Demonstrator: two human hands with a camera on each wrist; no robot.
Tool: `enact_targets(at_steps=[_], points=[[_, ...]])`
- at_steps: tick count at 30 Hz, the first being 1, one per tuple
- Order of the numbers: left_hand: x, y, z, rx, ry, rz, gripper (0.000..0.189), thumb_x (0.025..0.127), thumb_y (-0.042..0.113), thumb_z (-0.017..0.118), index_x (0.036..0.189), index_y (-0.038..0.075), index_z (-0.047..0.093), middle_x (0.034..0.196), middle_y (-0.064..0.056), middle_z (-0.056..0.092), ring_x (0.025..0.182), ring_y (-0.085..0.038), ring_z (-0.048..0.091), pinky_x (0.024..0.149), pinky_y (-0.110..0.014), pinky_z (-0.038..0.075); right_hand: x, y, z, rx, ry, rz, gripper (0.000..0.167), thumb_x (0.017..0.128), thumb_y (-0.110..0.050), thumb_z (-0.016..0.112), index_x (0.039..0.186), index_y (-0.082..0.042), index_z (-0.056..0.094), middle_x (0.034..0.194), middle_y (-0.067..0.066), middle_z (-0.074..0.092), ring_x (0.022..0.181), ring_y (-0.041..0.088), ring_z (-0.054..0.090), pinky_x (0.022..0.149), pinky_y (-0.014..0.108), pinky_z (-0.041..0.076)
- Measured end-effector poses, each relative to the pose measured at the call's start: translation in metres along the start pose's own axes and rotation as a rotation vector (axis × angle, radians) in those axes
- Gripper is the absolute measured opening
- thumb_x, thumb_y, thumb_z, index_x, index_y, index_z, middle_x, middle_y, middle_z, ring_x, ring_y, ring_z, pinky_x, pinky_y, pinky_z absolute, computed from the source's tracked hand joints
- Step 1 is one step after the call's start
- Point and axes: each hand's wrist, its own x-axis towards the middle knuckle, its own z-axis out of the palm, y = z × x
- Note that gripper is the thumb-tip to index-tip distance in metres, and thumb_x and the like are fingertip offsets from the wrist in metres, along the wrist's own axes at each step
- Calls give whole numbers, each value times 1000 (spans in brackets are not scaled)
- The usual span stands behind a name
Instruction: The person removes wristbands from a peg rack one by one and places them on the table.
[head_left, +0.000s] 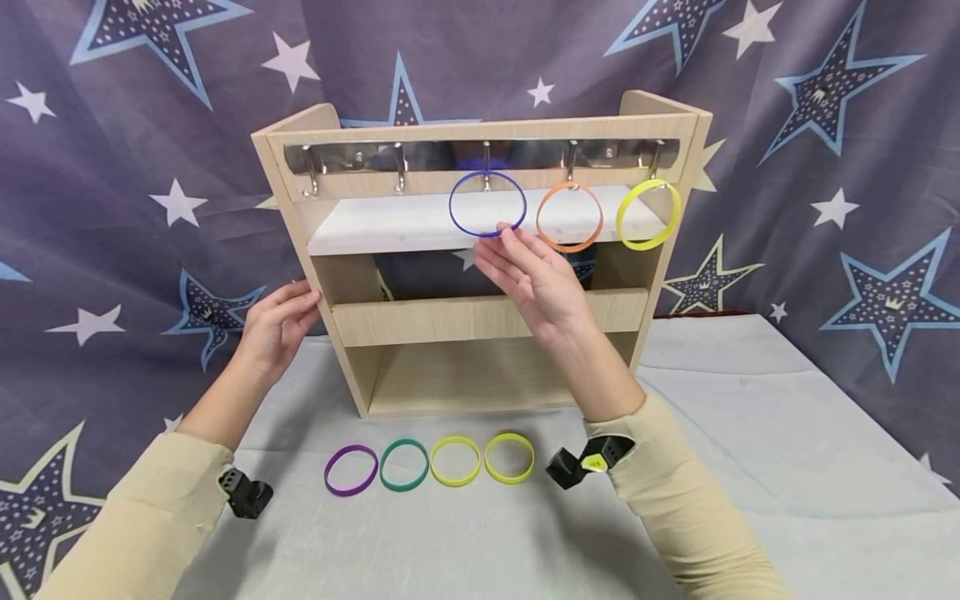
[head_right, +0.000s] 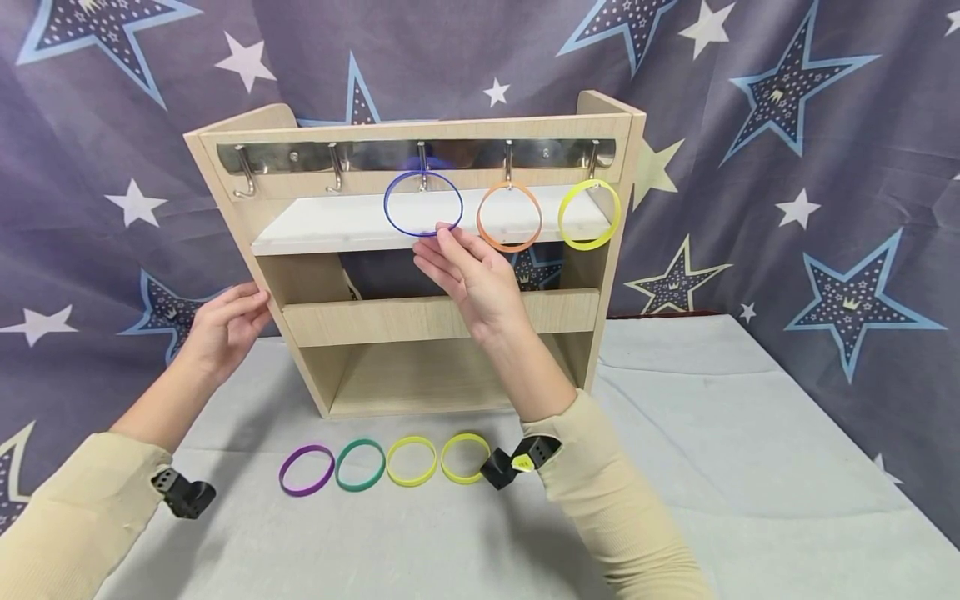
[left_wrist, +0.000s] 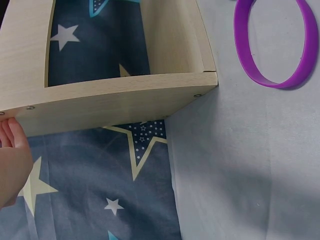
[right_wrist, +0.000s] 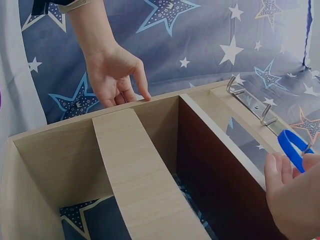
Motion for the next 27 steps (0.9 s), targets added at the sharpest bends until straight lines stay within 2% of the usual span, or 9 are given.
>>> enact_targets(at_steps=[14, 17, 20, 22, 27], points=[[1, -1, 0, 7, -7, 3, 19, 93, -2, 54, 96, 6, 72, 101, -1, 70, 94, -10, 69, 86, -18, 55, -4, -1, 5, -20, -40, -42, 20, 100, -4, 44, 92, -9, 62, 85, 3, 73, 87, 15, 71, 113, 46, 34], [2, -1, -1, 1, -9, 7, 19, 93, -2, 55, 96, 6, 72, 100, -2, 70, 94, -10, 69, 86, -18, 55, -6, 0, 4, -38, -45, -45, 19, 100, -4, 45, 94, -8, 62, 87, 3, 72, 88, 15, 71, 108, 41, 43], [3, -1, -1, -16, -14, 5, 19, 92, -3, 55, 96, 5, 71, 100, -3, 70, 93, -11, 69, 86, -19, 55, -9, 0, 2, -82, -60, -48, 18, 99, -4, 46, 93, -7, 62, 88, 4, 72, 87, 14, 70, 97, 33, 53], [2, 0, -1, -19, -13, 4, 19, 92, -3, 55, 96, 5, 72, 100, -3, 70, 93, -11, 69, 86, -19, 55, -12, 1, 0, -124, -67, -41, 17, 99, -4, 47, 93, -7, 63, 88, 4, 72, 87, 13, 70, 91, 29, 56], [1, 0, 0, -22, -13, 5, 20, 92, -4, 54, 96, 5, 72, 99, -3, 70, 93, -11, 69, 86, -19, 55, -18, 6, -3, -211, -62, -12, 14, 98, -4, 50, 93, -7, 63, 85, 2, 74, 82, 11, 71, 85, 26, 58]])
